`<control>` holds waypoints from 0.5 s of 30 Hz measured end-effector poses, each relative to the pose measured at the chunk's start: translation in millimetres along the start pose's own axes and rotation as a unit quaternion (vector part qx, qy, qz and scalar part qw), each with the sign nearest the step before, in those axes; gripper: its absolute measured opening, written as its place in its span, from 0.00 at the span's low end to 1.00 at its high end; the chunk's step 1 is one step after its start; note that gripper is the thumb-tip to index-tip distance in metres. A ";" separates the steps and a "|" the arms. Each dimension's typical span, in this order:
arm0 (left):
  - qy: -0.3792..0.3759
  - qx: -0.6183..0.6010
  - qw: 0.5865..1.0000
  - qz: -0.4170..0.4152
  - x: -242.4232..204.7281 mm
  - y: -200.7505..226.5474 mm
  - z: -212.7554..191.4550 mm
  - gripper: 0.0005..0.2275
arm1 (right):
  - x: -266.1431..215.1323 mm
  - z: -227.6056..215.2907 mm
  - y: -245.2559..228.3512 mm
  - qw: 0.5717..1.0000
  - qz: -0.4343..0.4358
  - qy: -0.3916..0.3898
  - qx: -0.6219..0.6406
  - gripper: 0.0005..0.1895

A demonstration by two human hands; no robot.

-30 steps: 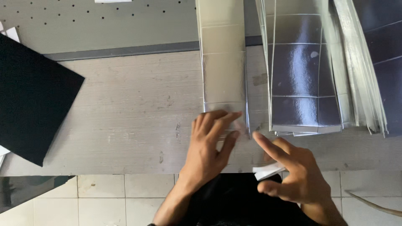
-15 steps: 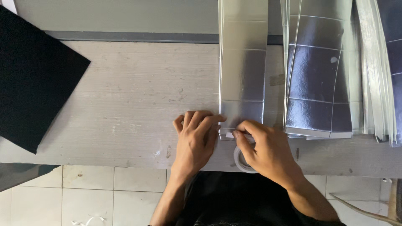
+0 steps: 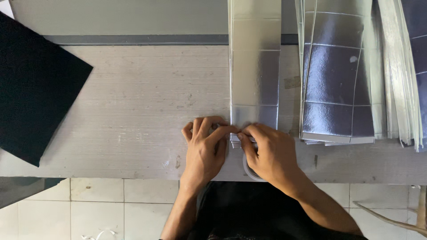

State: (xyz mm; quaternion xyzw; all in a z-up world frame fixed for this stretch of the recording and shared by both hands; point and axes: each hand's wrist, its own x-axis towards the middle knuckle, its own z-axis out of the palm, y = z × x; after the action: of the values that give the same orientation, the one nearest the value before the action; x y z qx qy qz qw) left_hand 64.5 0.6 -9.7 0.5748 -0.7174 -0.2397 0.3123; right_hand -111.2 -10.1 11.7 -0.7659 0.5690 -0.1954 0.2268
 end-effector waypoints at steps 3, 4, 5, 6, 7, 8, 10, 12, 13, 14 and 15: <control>0.003 0.002 1.000 0.000 1.1 1.7 -0.2 0.10 | -0.5 -1.6 -1.8 1.000 -0.012 0.001 -0.004 0.06; 0.001 0.002 1.000 0.001 1.0 1.9 -0.3 0.10 | -0.8 -1.0 -0.9 1.000 -0.010 0.002 -0.003 0.06; 0.001 0.003 1.000 0.001 1.0 2.2 -0.3 0.10 | -0.7 -0.4 0.1 1.000 -0.019 0.007 -0.011 0.07; 0.001 0.003 1.000 0.002 0.9 2.3 -0.5 0.11 | -0.7 0.3 0.9 0.999 -0.029 0.011 -0.020 0.07; 0.000 0.003 1.000 0.002 0.7 1.9 -0.5 0.11 | -0.7 0.4 0.4 0.999 -0.027 0.012 -0.019 0.07; -0.002 -0.001 1.000 0.002 0.5 1.3 -0.8 0.11 | -0.7 0.7 -0.3 0.999 -0.029 0.017 -0.027 0.07; -0.003 -0.006 1.000 0.002 0.5 1.5 -1.4 0.11 | -0.4 0.0 -2.1 0.999 -0.032 0.021 -0.034 0.08; -0.007 -0.009 1.000 -0.001 1.3 3.0 -2.6 0.07 | 0.0 -1.6 -4.6 0.998 -0.040 0.027 -0.044 0.07; -0.007 -0.009 1.000 -0.001 1.3 3.2 -2.2 0.07 | 0.0 -1.7 -4.4 0.998 -0.040 0.028 -0.044 0.07; -0.007 -0.001 1.000 -0.001 1.2 3.4 -1.8 0.07 | 0.0 -1.8 -4.3 0.998 -0.042 0.024 -0.042 0.07; -0.007 0.007 1.000 0.000 1.0 3.6 -1.4 0.07 | -0.3 -1.9 -4.1 0.998 -0.043 0.021 -0.040 0.07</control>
State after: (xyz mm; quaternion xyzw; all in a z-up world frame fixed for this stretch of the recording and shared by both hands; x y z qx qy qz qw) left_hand 62.9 0.5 -6.0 0.5751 -0.7212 -0.2384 0.3038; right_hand -109.1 -9.0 15.6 -0.7937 0.5478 -0.1978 0.1756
